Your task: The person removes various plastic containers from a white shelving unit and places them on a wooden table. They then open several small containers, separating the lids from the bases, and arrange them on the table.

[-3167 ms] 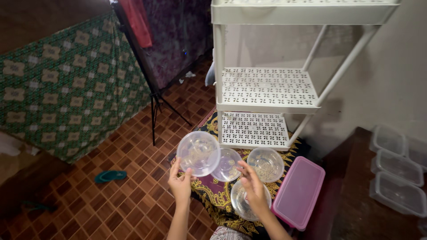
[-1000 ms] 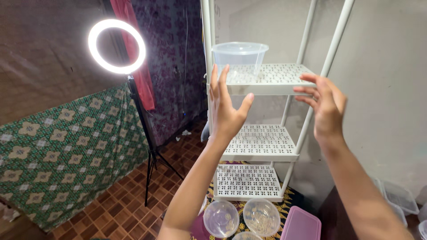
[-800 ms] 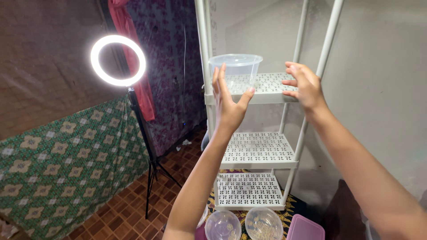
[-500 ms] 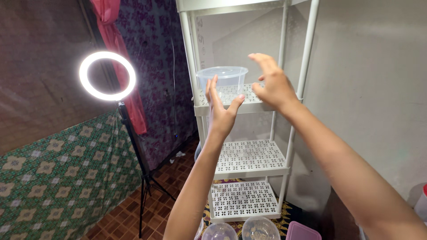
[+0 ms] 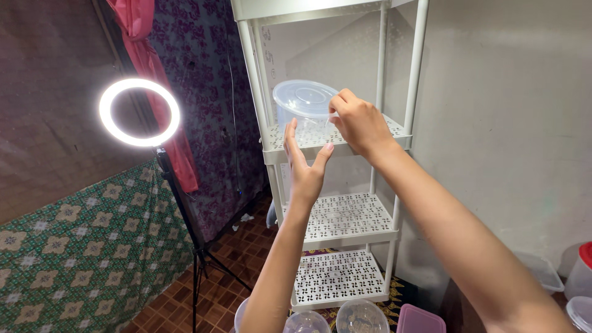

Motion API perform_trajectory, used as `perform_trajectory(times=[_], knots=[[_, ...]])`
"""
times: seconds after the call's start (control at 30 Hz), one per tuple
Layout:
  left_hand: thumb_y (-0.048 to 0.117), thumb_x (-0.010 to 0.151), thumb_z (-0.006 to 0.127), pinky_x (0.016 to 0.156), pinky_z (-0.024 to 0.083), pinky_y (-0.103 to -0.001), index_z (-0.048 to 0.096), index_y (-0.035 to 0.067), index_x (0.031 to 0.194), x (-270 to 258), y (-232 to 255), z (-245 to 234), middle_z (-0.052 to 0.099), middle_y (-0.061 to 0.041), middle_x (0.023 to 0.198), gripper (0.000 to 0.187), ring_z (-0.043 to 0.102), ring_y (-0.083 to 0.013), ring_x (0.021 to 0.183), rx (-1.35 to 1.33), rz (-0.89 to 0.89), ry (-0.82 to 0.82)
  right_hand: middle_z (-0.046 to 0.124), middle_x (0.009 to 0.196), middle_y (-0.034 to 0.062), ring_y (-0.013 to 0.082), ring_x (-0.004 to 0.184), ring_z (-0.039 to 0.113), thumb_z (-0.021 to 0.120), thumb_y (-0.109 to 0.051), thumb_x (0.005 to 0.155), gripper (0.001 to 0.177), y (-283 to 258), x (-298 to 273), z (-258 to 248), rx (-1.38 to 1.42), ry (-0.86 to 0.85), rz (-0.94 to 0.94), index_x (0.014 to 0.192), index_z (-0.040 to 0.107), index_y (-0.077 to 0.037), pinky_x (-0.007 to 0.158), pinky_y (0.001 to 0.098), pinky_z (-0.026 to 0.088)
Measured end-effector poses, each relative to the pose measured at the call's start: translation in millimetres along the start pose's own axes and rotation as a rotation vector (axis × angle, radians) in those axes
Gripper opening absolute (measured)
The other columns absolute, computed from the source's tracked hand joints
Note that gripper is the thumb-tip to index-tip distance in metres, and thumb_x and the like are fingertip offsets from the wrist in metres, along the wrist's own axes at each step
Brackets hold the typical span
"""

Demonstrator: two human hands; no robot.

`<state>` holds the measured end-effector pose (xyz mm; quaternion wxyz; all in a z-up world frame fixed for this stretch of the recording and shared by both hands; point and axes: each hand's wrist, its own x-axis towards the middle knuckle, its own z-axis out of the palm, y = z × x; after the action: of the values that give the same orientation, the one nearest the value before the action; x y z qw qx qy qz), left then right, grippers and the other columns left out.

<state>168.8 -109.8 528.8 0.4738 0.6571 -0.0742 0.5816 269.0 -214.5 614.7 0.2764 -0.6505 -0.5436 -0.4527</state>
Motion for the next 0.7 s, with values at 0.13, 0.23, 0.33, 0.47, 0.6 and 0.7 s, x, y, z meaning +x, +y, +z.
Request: perform_trajectory(times=[0.13, 0.23, 0.33, 0.47, 0.6, 0.7], knots=[[0.026, 0.091, 0.069, 0.124, 0.018, -0.059, 0.020, 0.007, 0.162, -11, 15, -3, 0.018, -0.020, 0.171, 0.089, 0.016, -0.0371, 0.159, -0.040, -0.032, -0.022, 0.068, 0.096, 0.0107, 0.0322, 0.088, 0.070, 0.076, -0.005, 0.088, 0.016, -2, -9, -16, -0.067, 0.043, -0.101, 0.096, 0.063, -0.003, 0.072, 0.0423, 0.055], [0.029, 0.091, 0.068, 0.125, 0.019, -0.060, 0.017, 0.007, 0.164, -33, 29, -17, 0.019, -0.020, 0.172, 0.092, 0.019, -0.0384, 0.160, -0.019, -0.018, -0.059, 0.069, 0.096, 0.0113, 0.0323, 0.088, 0.070, 0.076, -0.006, 0.088, 0.015, -9, -26, -42, -0.097, 0.085, -0.138, 0.097, 0.064, -0.003, 0.074, 0.0410, 0.055], [0.032, 0.092, 0.068, 0.127, 0.021, -0.060, 0.019, 0.005, 0.164, -67, 41, -42, 0.019, -0.022, 0.173, 0.091, 0.020, -0.0395, 0.162, 0.001, 0.003, -0.076, 0.070, 0.099, 0.0127, 0.0334, 0.090, 0.069, 0.078, -0.009, 0.091, 0.016, -18, -54, -80, -0.094, 0.105, -0.118, 0.100, 0.066, -0.003, 0.076, 0.0403, 0.056], [0.034, 0.093, 0.066, 0.131, 0.021, -0.057, 0.022, 0.002, 0.164, -120, 46, -79, 0.022, -0.022, 0.174, 0.089, 0.021, -0.0404, 0.164, -0.068, -0.041, -0.083, 0.070, 0.105, 0.0134, 0.0335, 0.096, 0.070, 0.076, -0.009, 0.097, 0.015, -33, -100, -126, -0.121, 0.066, -0.122, 0.102, 0.063, -0.003, 0.081, 0.0398, 0.057], [0.035, 0.094, 0.064, 0.127, 0.032, -0.051, 0.029, -0.001, 0.159, -186, 37, -103, 0.033, -0.022, 0.169, 0.082, 0.036, -0.0375, 0.156, -0.257, -0.225, 0.000, 0.071, 0.100, 0.0141, 0.0340, 0.088, 0.070, 0.075, -0.005, 0.089, 0.015, -44, -163, -156, -0.157, -0.058, -0.049, 0.098, 0.063, -0.001, 0.074, 0.0401, 0.056], [0.037, 0.094, 0.060, 0.117, 0.046, -0.043, 0.036, 0.001, 0.156, -247, 20, -103, 0.048, -0.020, 0.160, 0.075, 0.055, -0.0304, 0.139, -0.111, -0.413, 0.017, 0.072, 0.106, 0.0088, 0.0268, 0.097, 0.072, 0.075, -0.006, 0.087, 0.019, -39, -225, -169, -0.008, -0.173, 0.067, 0.104, 0.065, -0.008, 0.079, 0.0313, 0.058]])
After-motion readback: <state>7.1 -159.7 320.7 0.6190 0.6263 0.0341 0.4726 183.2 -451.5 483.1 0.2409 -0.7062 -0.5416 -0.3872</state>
